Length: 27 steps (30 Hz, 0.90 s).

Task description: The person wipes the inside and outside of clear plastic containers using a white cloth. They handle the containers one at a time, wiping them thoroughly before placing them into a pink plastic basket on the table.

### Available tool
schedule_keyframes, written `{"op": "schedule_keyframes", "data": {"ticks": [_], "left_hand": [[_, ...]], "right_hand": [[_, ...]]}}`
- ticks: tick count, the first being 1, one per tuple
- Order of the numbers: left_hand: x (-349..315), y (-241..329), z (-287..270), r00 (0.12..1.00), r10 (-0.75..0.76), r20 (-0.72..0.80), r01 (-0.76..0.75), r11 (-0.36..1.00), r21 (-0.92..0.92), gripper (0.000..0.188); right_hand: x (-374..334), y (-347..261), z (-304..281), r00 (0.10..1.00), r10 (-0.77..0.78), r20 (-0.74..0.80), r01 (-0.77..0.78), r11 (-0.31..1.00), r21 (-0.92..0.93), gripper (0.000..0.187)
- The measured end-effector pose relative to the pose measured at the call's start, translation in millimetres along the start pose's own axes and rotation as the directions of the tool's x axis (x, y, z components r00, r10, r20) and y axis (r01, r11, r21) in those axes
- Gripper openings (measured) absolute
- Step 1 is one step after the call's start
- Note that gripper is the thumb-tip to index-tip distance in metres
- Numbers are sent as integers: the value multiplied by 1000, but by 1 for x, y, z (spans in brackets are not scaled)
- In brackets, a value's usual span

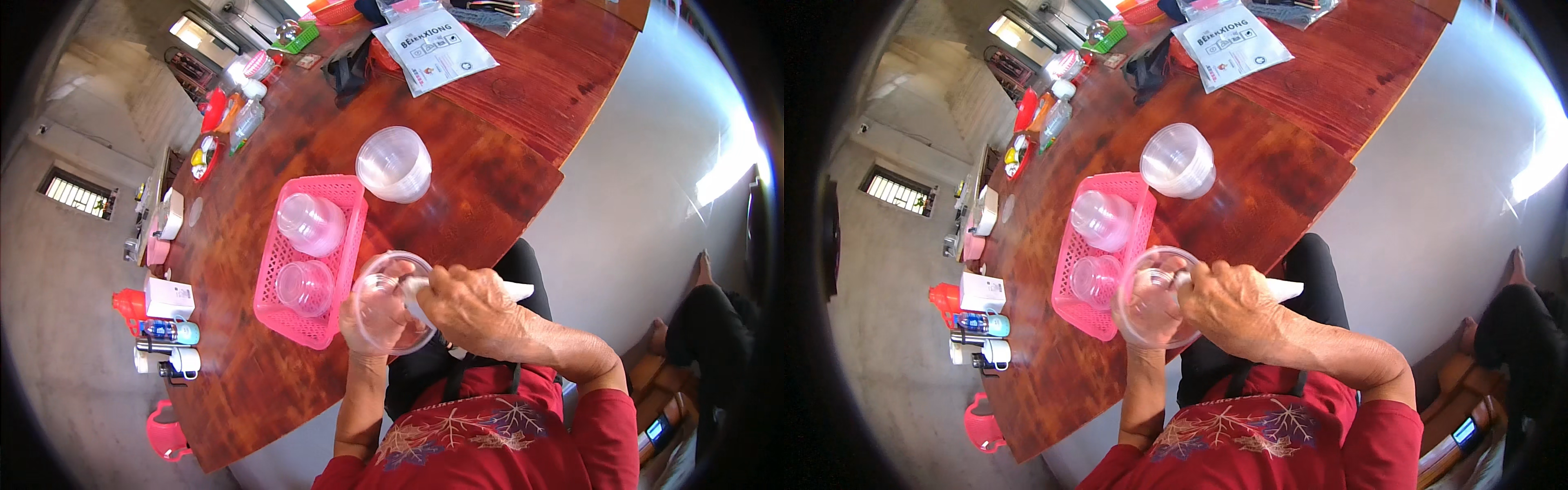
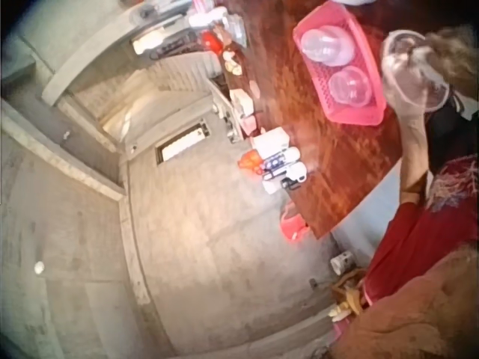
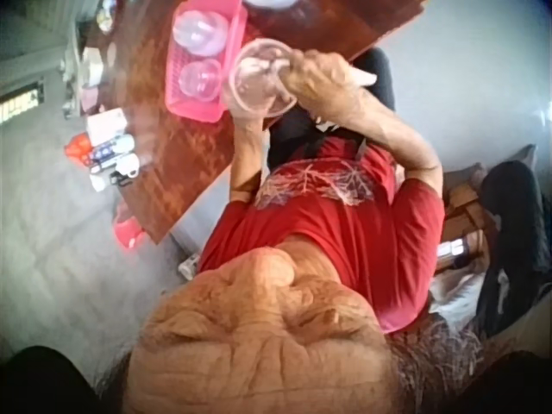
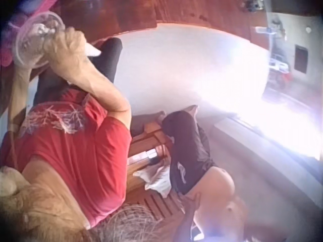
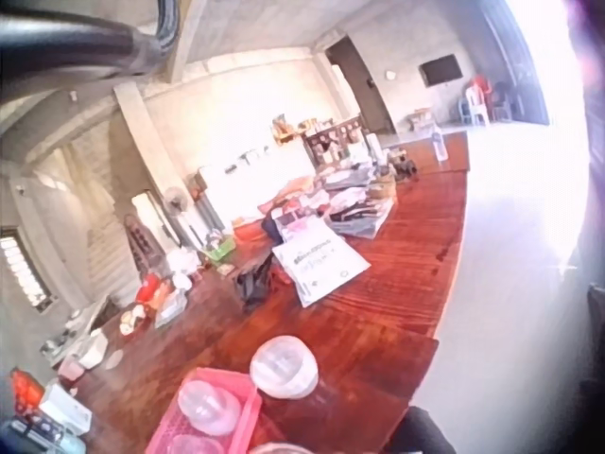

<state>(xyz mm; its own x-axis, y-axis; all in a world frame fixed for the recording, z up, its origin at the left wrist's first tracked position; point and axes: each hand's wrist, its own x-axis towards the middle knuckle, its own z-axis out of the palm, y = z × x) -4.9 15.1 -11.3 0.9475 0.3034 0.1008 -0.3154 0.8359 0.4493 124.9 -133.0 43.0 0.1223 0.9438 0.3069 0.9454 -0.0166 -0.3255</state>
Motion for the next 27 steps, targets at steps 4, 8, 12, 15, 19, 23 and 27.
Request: {"op": "schedule_keyframes", "data": {"ticks": [4,8,12,15,19,23,27], "left_hand": [[-1,-4,15,995,42,-85,-40,999,26,73],[-2,-11,18,979,137,-154,-67,918,390,66],[0,-10,12,980,63,-189,8,936,353,67],[-2,-14,3,988,61,-139,-4,925,381,67],[2,-18,7,991,132,-31,-106,896,430,68],[-10,-14,20,963,262,-68,-18,312,950,74],[-1,-10,11,988,55,-148,4,929,371,71]], "right_hand": [[14,-12,11,949,74,-308,-78,997,1,42],[22,-17,36,964,66,-257,-50,996,67,33],[18,-12,42,988,-102,-120,130,957,259,25],[18,0,37,964,-265,-17,219,757,616,19],[15,14,21,969,-227,-102,215,557,802,25],[16,-8,27,940,125,-317,12,917,398,29],[21,-25,41,942,52,-330,106,890,443,18]]}}
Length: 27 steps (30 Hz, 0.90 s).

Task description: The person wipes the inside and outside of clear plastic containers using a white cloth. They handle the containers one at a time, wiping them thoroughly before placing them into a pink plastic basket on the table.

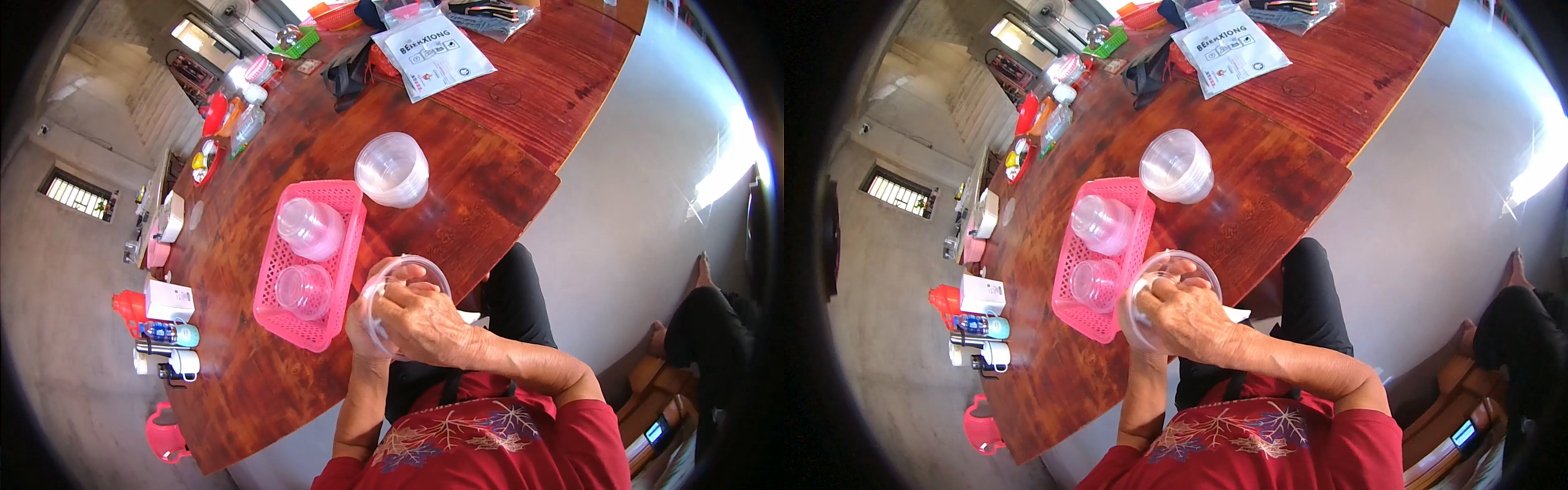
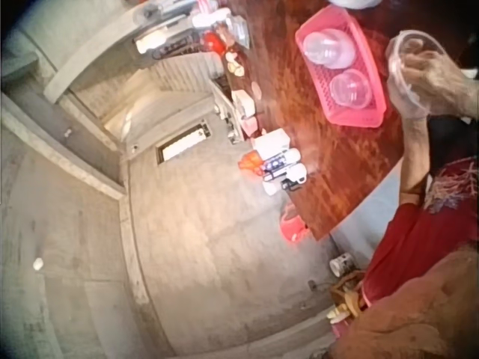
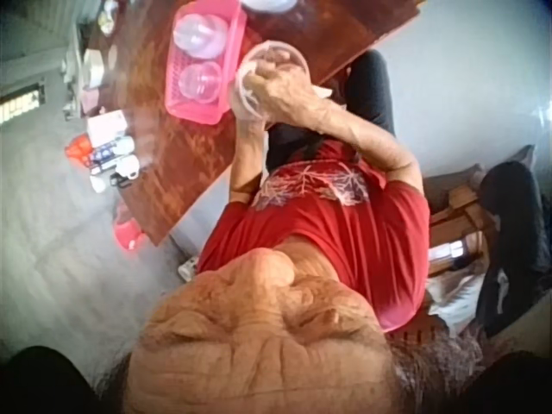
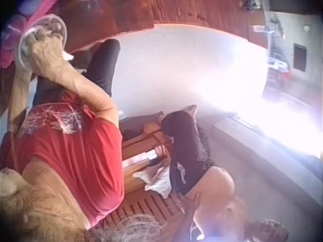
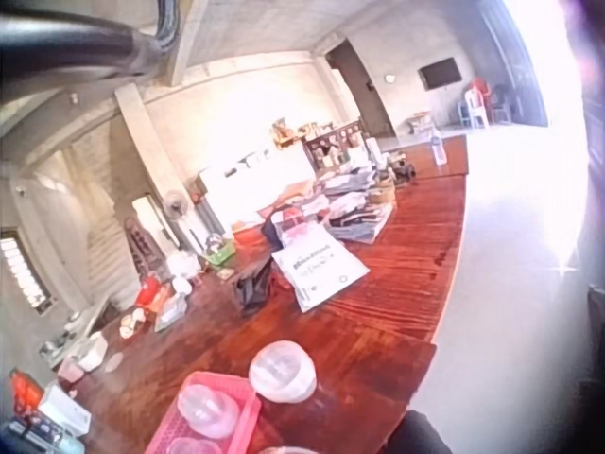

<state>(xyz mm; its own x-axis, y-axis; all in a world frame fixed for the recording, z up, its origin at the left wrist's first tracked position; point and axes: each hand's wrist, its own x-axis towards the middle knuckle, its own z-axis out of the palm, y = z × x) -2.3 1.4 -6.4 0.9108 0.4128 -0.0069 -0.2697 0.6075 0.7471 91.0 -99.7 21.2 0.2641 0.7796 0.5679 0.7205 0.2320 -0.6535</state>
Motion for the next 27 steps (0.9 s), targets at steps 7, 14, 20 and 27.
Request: {"op": "schedule_keyframes", "data": {"ticks": [7,14,20,27], "left_hand": [[6,10,-6,991,23,135,1,984,-180,68],[1,4,-1,995,78,-69,-78,997,1,71],[7,7,-6,997,33,77,-28,998,-64,69],[2,5,-15,997,-48,59,61,967,-249,68]], "right_hand": [[-4,17,-60,882,-229,412,31,900,434,23],[0,8,-27,998,6,65,19,929,-371,23],[-10,6,-34,898,19,441,-13,1000,-15,24],[-3,-2,-72,971,163,-173,-146,983,108,32]]}}
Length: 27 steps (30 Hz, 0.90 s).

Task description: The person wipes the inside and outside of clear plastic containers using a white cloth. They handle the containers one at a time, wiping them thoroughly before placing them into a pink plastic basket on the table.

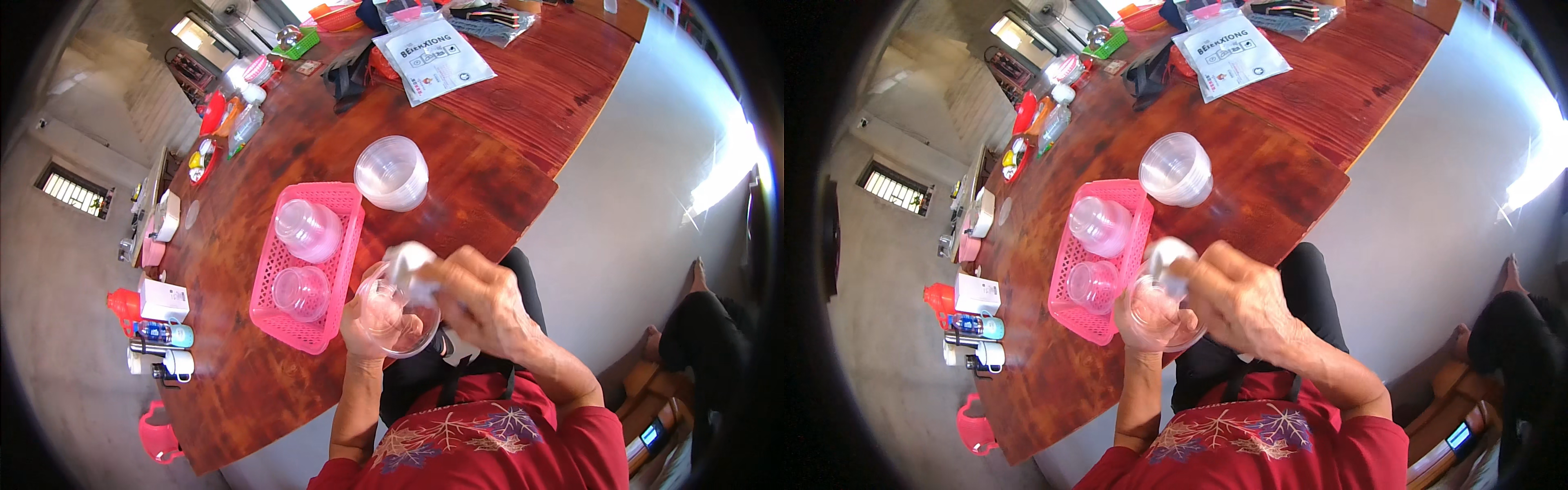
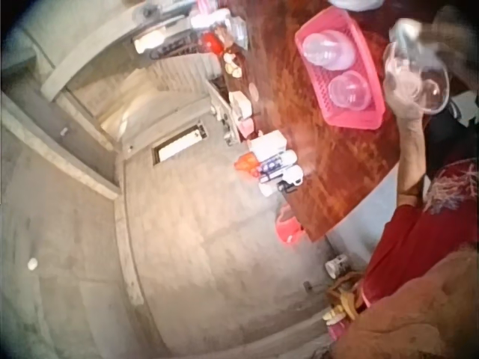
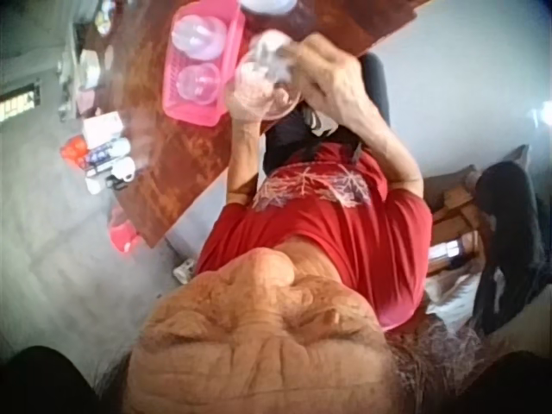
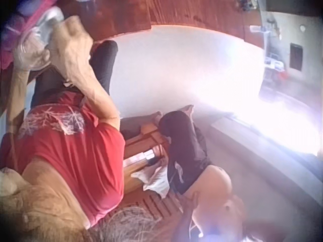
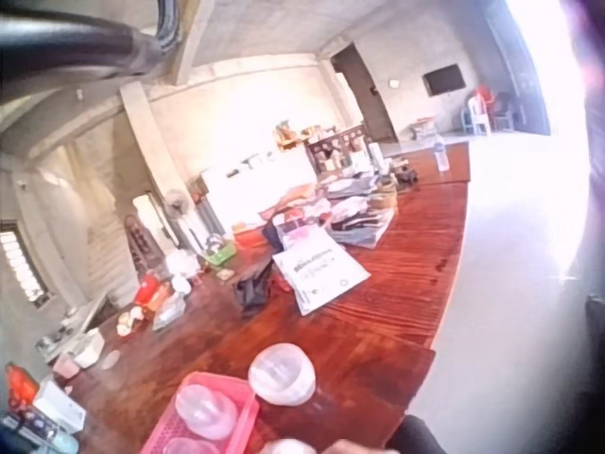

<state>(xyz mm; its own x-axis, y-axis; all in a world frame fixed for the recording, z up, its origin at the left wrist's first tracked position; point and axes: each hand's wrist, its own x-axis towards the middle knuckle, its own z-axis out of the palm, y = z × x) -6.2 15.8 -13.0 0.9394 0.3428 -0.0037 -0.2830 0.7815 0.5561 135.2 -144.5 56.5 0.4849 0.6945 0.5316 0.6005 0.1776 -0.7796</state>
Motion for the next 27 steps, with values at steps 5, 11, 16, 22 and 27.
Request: {"op": "schedule_keyframes", "data": {"ticks": [5,11,16,22,27], "left_hand": [[1,-2,7,984,7,180,-16,999,52,68],[-6,-12,8,996,-5,94,1,999,38,70],[-4,-9,22,992,97,81,-108,984,143,66],[2,-7,14,974,184,132,-219,918,332,70],[-2,-4,9,988,115,102,-148,890,431,84]], "right_hand": [[-11,43,26,983,184,1,-181,966,184,31],[3,37,30,995,85,58,-80,993,-86,26],[4,43,35,998,55,43,-53,997,-57,22],[-25,61,54,938,342,52,-345,913,215,23],[-17,61,36,997,82,-1,-81,983,-163,17]]}}
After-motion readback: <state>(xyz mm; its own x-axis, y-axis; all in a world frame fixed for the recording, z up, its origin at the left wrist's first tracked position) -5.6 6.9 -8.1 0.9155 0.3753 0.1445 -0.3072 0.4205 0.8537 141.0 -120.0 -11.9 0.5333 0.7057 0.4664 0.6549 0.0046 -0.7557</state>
